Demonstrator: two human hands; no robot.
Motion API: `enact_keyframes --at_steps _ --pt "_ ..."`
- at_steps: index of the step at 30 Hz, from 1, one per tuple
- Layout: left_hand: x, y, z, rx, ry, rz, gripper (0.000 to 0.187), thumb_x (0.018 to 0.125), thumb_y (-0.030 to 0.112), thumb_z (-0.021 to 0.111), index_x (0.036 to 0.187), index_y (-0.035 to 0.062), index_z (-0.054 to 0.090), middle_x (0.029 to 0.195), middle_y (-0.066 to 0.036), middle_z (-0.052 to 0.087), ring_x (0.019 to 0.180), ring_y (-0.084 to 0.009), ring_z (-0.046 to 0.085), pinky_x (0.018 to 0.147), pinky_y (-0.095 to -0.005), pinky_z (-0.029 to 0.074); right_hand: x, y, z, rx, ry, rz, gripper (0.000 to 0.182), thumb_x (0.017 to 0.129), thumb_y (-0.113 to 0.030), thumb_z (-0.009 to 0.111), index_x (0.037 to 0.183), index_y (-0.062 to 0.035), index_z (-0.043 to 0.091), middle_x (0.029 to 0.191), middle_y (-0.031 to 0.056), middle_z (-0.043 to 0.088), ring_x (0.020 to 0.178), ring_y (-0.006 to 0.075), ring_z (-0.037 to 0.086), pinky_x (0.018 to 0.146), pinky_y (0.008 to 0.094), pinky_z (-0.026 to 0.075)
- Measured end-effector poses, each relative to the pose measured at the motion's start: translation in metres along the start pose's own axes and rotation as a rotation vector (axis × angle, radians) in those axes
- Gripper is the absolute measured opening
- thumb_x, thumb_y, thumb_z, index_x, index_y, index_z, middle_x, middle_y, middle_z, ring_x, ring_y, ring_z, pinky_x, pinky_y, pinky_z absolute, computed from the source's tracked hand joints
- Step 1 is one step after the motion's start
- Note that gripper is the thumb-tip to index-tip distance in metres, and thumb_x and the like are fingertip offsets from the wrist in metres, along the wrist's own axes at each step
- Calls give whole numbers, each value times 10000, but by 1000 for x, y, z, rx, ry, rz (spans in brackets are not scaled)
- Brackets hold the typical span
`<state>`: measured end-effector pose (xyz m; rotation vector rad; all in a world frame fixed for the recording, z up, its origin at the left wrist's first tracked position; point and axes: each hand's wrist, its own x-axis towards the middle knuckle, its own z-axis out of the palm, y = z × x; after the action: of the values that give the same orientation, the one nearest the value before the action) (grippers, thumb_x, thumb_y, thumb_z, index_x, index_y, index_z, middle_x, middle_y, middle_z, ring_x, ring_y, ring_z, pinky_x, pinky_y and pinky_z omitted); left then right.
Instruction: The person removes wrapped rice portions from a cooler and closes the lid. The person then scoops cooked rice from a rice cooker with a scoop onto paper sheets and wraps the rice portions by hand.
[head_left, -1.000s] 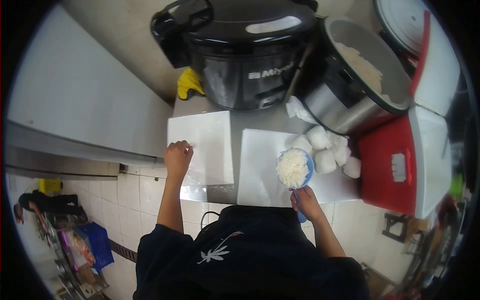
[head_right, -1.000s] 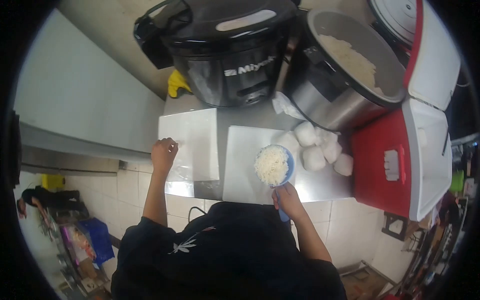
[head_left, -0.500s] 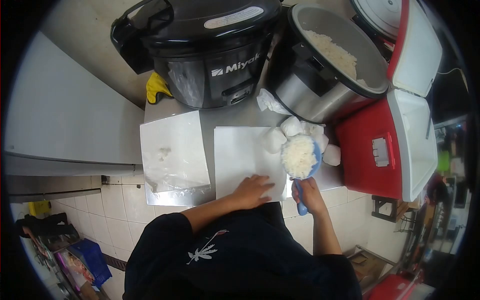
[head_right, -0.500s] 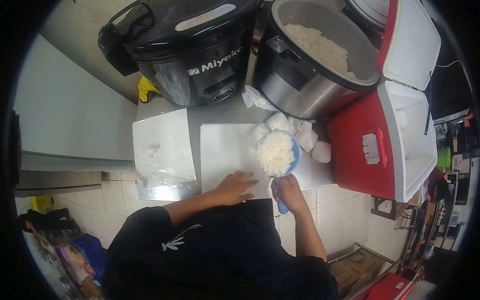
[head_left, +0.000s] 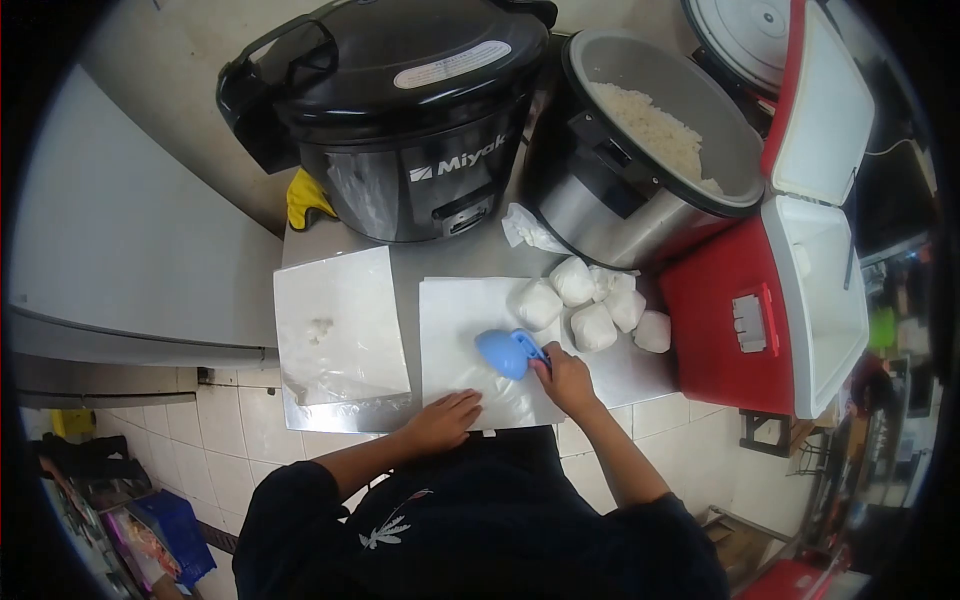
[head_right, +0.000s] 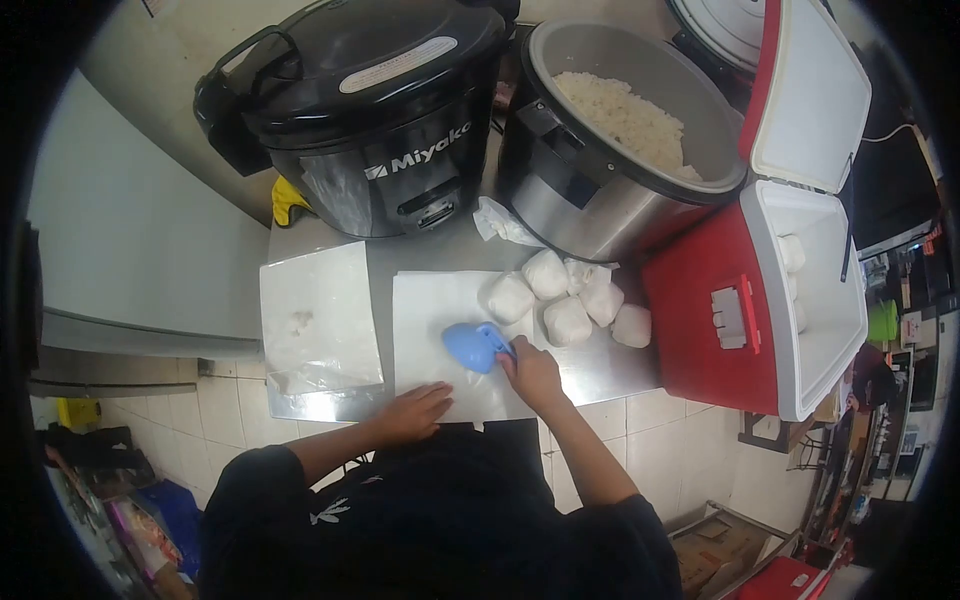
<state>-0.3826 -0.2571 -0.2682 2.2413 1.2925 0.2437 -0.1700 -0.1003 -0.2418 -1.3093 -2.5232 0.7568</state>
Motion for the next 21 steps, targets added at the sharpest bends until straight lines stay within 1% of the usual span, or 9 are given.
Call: enact_keyframes --at_steps 2,4,5,9,14,16,17,19,21 --pt "-5 1 -1 -9 46 -18 571 748 204 648 1226 -31 442 1341 -173 389 1283 -306 334 1052 -394 309 1 -12 1 21 67 -84 290 815 -291 621 893 -51 477 666 163 601 602 340 607 560 458 449" --pt "-4 5 0 -28 80 -56 592 735 187 651 1235 -42 429 1346 -172 390 1290 -295 331 1064 -391 296 -2 -27 12 -61 -39 -145 354 762 -298 677 920 -57 472 641 141 599 591 328 612 585 468 453" --pt "-5 6 3 -31 83 -56 592 735 187 651 1235 -42 429 1346 -172 390 1290 -295 331 1064 -391 296 -3 -36 14 -148 -142 -93 407 765 -353 668 948 -46 474 641 143 610 589 327 621 574 465 472" --pt "-8 4 12 36 100 -42 609 725 178 652 1244 -48 429 1362 -168 379 1294 -288 329 1070 -390 290 6 -39 21 -187 -216 -26 500 800 -465 597 1020 -28 497 659 165 627 617 328 641 533 429 506" --pt "-7 1 14 36 147 -31 572 735 191 640 1225 -38 455 1335 -163 405 1291 -286 335 1062 -391 298 22 -37 30 -151 -109 18 524 792 -484 604 1001 -13 506 638 175 618 595 346 632 529 433 507" --pt "-4 -1 12 -10 188 -26 518 752 224 635 1189 -12 487 1226 -146 472 1205 -289 414 993 -389 362 23 -32 31 -137 -51 4 528 783 -493 617 959 -7 513 615 179 610 573 351 628 511 430 508" --pt "0 2 7 -6 192 -20 518 752 224 635 1189 -12 487 1226 -146 472 1205 -289 414 993 -389 362 23 -33 26 -140 -102 -17 521 794 -480 605 1001 -12 507 637 178 616 596 353 630 528 436 505" --pt "10 6 -3 2 181 -178 449 778 279 623 1122 8 522 1086 -127 505 1067 -288 478 884 -388 411 25 -35 14 -146 -141 -43 517 806 -466 593 1043 -17 500 660 177 622 620 355 633 545 441 503" --pt "21 1 -1 18 253 -236 440 790 314 609 1099 11 530 1055 -124 505 1023 -287 484 853 -392 414 26 -54 -25 -69 -96 -137 515 796 -466 608 1025 -18 496 660 179 621 618 350 634 549 443 499"
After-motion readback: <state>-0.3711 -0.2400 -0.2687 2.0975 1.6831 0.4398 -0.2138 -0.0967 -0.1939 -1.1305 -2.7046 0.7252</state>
